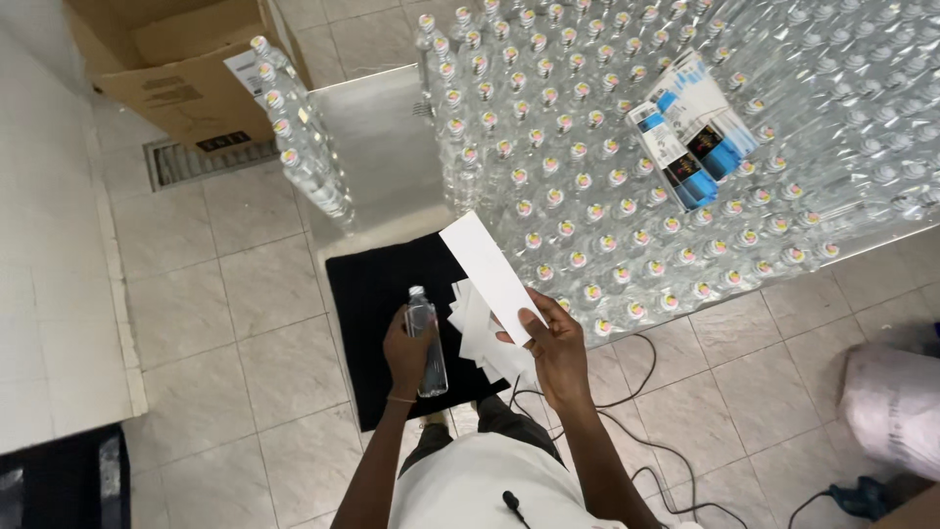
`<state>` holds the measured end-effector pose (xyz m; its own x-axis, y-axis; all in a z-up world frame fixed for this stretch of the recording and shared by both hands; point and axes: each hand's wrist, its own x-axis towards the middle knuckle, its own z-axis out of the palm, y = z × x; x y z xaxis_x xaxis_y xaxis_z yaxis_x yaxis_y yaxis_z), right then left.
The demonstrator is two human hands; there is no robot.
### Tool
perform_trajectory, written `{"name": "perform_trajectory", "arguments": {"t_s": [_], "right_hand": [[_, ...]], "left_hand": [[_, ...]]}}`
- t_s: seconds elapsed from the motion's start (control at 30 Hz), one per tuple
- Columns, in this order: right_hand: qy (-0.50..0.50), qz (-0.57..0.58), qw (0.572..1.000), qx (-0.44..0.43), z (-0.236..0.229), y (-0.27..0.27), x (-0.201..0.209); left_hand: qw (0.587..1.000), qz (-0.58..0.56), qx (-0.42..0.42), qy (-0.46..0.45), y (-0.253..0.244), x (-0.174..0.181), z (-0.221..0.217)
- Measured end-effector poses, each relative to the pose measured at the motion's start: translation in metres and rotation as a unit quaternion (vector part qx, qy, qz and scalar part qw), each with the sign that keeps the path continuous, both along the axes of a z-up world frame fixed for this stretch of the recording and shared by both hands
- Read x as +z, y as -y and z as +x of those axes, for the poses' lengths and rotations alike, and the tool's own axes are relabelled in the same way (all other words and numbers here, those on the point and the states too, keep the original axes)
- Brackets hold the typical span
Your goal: The person applies labels to clear plastic bottles. They peel the backing from a label, wrap it around a bottle, smooth it down, and then place the labeled bottle on a nearby table with other bottles.
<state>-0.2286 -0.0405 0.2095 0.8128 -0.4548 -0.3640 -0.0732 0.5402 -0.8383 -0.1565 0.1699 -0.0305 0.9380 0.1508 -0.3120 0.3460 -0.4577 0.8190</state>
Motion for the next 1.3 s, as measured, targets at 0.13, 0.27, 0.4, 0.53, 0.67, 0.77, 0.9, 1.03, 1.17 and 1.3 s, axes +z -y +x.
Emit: {"name": "perform_trajectory", "arguments": {"t_s": [0.13,0.27,0.4,0.53,0.67,0.77,0.9,1.03,1.17,1.3], "right_hand": [[-0.003,-0.02,0.999,0.032,-0.016,-0.025,-0.005],[-0.014,-0.085,0.995,0.046,-0.034,-0.039,-0.01],[-0.023,-0.133,0.989,0.053,-0.041,-0.06,-0.004],[-0.017,-0.13,0.989,0.069,-0.048,-0.072,-0.011],[0.011,-0.517,0.855,0.035,-0.043,-0.077,-0.018],[0.113,-0.738,0.665,-0.014,-0.036,-0.087,-0.002],[0.211,-0.722,0.659,0.011,-0.014,-0.111,0.022],[0.248,-0.693,0.677,0.006,-0.014,-0.126,0.043],[0.261,-0.668,0.696,0.037,-0.019,-0.139,0.055],[0.27,-0.622,0.733,0.049,-0.022,-0.148,0.071]], "left_hand": [[0.995,0.062,-0.029,0.077,-0.006,-0.027,-0.002],[0.997,-0.05,-0.049,0.017,-0.012,0.089,0.003],[0.907,-0.42,-0.012,0.028,-0.018,0.2,0.004],[0.903,-0.424,-0.019,0.058,-0.039,0.226,-0.007],[0.895,-0.439,0.006,0.083,-0.049,0.231,-0.018],[0.89,-0.444,0.0,0.102,-0.05,0.238,-0.034],[0.888,-0.446,-0.008,0.11,-0.049,0.245,-0.054],[0.883,-0.447,-0.014,0.142,-0.06,0.262,-0.061],[0.871,-0.465,-0.012,0.158,-0.067,0.264,-0.064],[0.852,-0.501,0.002,0.155,-0.066,0.253,-0.06]]}}
